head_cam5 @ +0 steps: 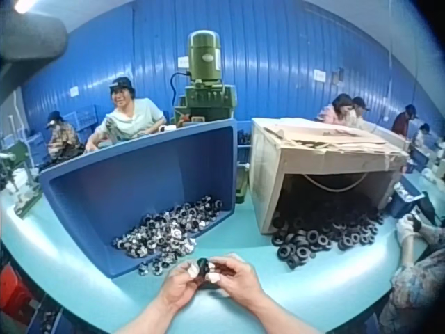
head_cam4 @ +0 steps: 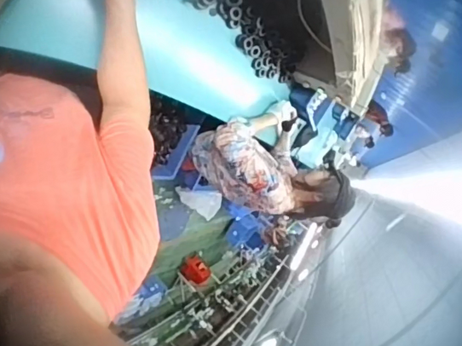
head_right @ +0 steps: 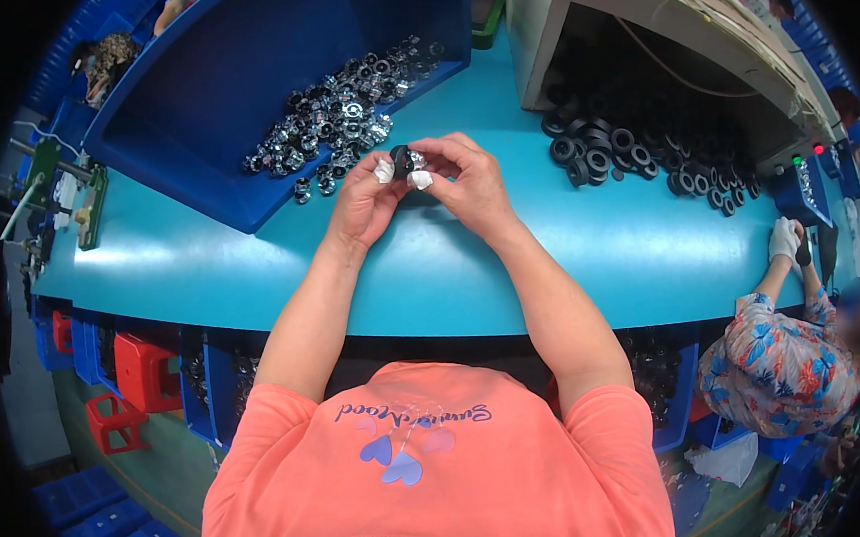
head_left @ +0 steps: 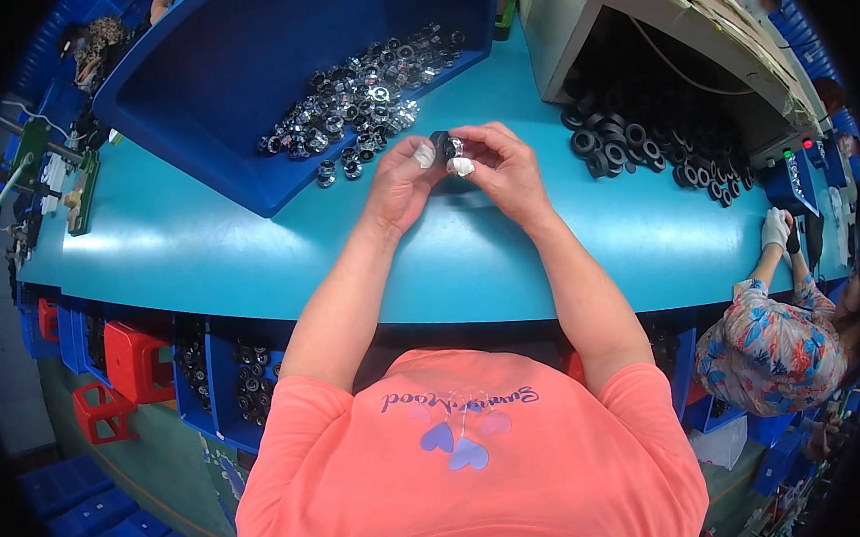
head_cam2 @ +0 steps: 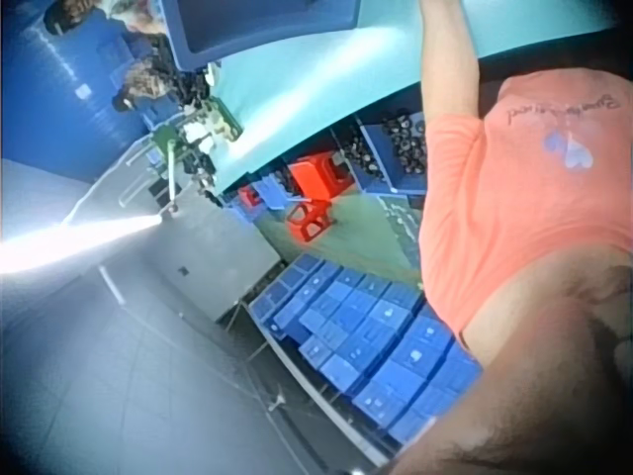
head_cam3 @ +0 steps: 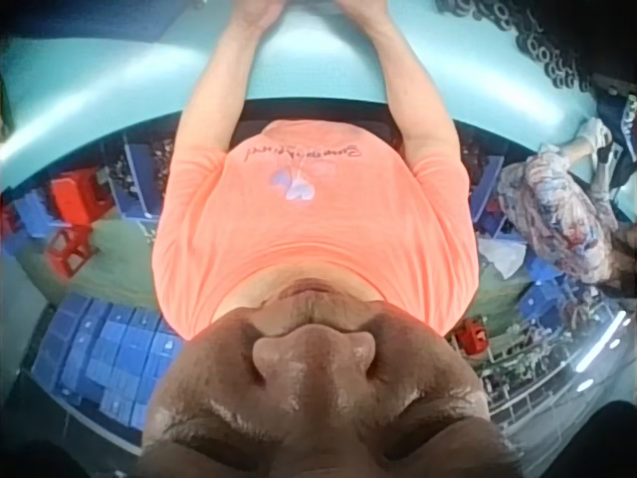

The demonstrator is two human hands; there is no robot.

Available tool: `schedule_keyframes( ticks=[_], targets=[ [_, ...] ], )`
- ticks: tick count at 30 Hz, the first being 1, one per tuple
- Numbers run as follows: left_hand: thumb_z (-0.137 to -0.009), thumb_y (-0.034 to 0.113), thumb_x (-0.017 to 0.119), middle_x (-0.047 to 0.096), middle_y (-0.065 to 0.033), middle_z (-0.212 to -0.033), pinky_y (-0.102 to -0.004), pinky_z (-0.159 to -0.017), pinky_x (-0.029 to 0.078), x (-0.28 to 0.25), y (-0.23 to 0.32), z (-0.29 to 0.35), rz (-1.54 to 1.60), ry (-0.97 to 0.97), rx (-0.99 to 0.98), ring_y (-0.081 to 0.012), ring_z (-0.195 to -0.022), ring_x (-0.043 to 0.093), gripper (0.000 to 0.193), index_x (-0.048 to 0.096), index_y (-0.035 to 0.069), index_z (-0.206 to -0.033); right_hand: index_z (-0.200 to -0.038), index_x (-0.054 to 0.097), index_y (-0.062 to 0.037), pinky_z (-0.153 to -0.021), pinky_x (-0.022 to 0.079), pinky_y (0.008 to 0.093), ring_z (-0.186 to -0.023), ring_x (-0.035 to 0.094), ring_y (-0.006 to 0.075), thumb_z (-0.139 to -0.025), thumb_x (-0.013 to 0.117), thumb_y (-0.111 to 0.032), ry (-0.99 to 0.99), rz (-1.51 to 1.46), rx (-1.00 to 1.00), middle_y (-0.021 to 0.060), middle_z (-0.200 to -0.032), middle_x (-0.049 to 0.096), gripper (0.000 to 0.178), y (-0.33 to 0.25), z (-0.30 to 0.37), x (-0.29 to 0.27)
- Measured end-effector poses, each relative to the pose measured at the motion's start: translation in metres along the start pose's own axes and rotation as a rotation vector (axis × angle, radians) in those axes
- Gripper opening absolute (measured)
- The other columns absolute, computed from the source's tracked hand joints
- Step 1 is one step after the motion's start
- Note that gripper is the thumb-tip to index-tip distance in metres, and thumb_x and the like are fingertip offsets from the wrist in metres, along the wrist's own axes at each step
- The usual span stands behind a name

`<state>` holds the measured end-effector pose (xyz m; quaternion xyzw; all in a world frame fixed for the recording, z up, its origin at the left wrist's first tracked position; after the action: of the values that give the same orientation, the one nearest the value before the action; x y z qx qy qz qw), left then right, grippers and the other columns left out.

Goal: Assembling mechanical parts by inserting metal components into circular rings at a factory workbench.

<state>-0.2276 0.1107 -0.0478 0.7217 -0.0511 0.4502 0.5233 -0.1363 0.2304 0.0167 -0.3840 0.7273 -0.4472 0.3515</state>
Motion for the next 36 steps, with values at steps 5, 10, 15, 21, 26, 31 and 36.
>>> schedule_keyframes(
  ticks=[5, 10, 15, 21, 26, 31, 36],
  targets=[
    [-0.092, 0.019, 0.069, 0.069, -0.0035, -0.107, -0.0375, -0.097, 0.047, 0.002, 0.001, 0.0, -0.004, -0.008, 0.015, -0.0167, -0.102, 0.063, 0.012, 0.064, 0.011, -0.1, -0.106, 0.07, -0.0006, -0.073, 0.059, 0.0282, -0.081, 0.07, 0.0159, -0.075, 0.08, -0.003, 0.041, 0.113, -0.048, 0.0067, -0.095, 0.066, 0.032, -0.008, 0.0, -0.003],
    [-0.095, 0.023, 0.067, 0.068, -0.0075, -0.107, -0.0413, -0.097, 0.049, 0.0, 0.0, 0.001, -0.013, 0.037, 0.006, -0.0201, -0.102, 0.063, 0.019, 0.062, 0.007, -0.103, -0.105, 0.07, -0.0011, -0.071, 0.057, 0.0261, -0.079, 0.069, 0.0141, -0.075, 0.082, -0.006, 0.017, 0.196, -0.045, 0.0056, -0.093, 0.066, 0.033, -0.009, 0.001, -0.002],
    [-0.099, 0.023, 0.061, 0.066, -0.0104, -0.111, -0.0423, -0.098, 0.049, 0.003, 0.0, 0.001, 0.029, 0.062, -0.021, -0.0226, -0.105, 0.063, 0.02, 0.061, 0.004, -0.105, -0.105, 0.07, -0.0014, -0.069, 0.055, 0.0239, -0.079, 0.066, 0.0109, -0.077, 0.081, -0.008, 0.035, 0.096, 0.001, 0.0044, -0.095, 0.067, 0.031, 0.001, 0.0, -0.004],
    [-0.099, 0.014, 0.054, 0.067, -0.0124, -0.112, -0.0428, -0.099, 0.051, 0.001, 0.0, 0.0, 0.083, 0.057, -0.023, -0.0229, -0.106, 0.064, 0.022, 0.061, 0.001, -0.114, -0.11, 0.068, -0.0002, -0.072, 0.055, 0.0239, -0.081, 0.065, 0.0105, -0.079, 0.078, -0.004, 0.017, -0.076, 0.135, 0.0049, -0.098, 0.067, 0.032, 0.015, 0.001, -0.003],
    [-0.103, 0.02, 0.051, 0.066, -0.0177, -0.117, -0.0418, -0.097, 0.055, 0.002, 0.003, 0.002, 0.117, 0.04, -0.033, -0.0261, -0.108, 0.064, 0.026, 0.061, 0.0, -0.115, -0.121, 0.063, 0.0012, -0.076, 0.054, 0.0255, -0.086, 0.064, 0.012, -0.088, 0.068, -0.007, -0.01, -0.442, 0.329, 0.0085, -0.105, 0.069, 0.034, 0.029, -0.001, -0.007],
    [-0.104, 0.023, 0.049, 0.064, -0.0237, -0.123, -0.0405, -0.095, 0.056, 0.001, 0.003, 0.002, 0.126, 0.044, -0.046, -0.0292, -0.113, 0.064, 0.029, 0.062, -0.001, -0.115, -0.123, 0.062, 0.0006, -0.075, 0.052, 0.0269, -0.085, 0.063, 0.0125, -0.092, 0.065, -0.015, -0.01, -0.424, 0.36, 0.0095, -0.106, 0.071, 0.035, 0.03, 0.0, -0.008],
    [-0.104, 0.022, 0.048, 0.064, -0.0242, -0.122, -0.04, -0.095, 0.056, 0.002, 0.003, 0.001, 0.147, 0.02, -0.049, -0.0286, -0.111, 0.064, 0.03, 0.062, -0.002, -0.115, -0.123, 0.062, 0.0004, -0.074, 0.052, 0.0261, -0.084, 0.062, 0.0117, -0.092, 0.065, -0.016, -0.017, -0.409, 0.354, 0.0091, -0.105, 0.07, 0.035, 0.029, 0.0, -0.007]
  ],
)
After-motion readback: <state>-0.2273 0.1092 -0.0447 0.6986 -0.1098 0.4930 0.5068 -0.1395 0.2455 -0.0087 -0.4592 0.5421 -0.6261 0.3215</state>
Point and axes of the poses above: each hand's wrist, its own z-axis away from the middle knuckle, its own x-axis out of the palm, y = z × x, the point moved 6 cm from there along -z, towards the middle knuckle
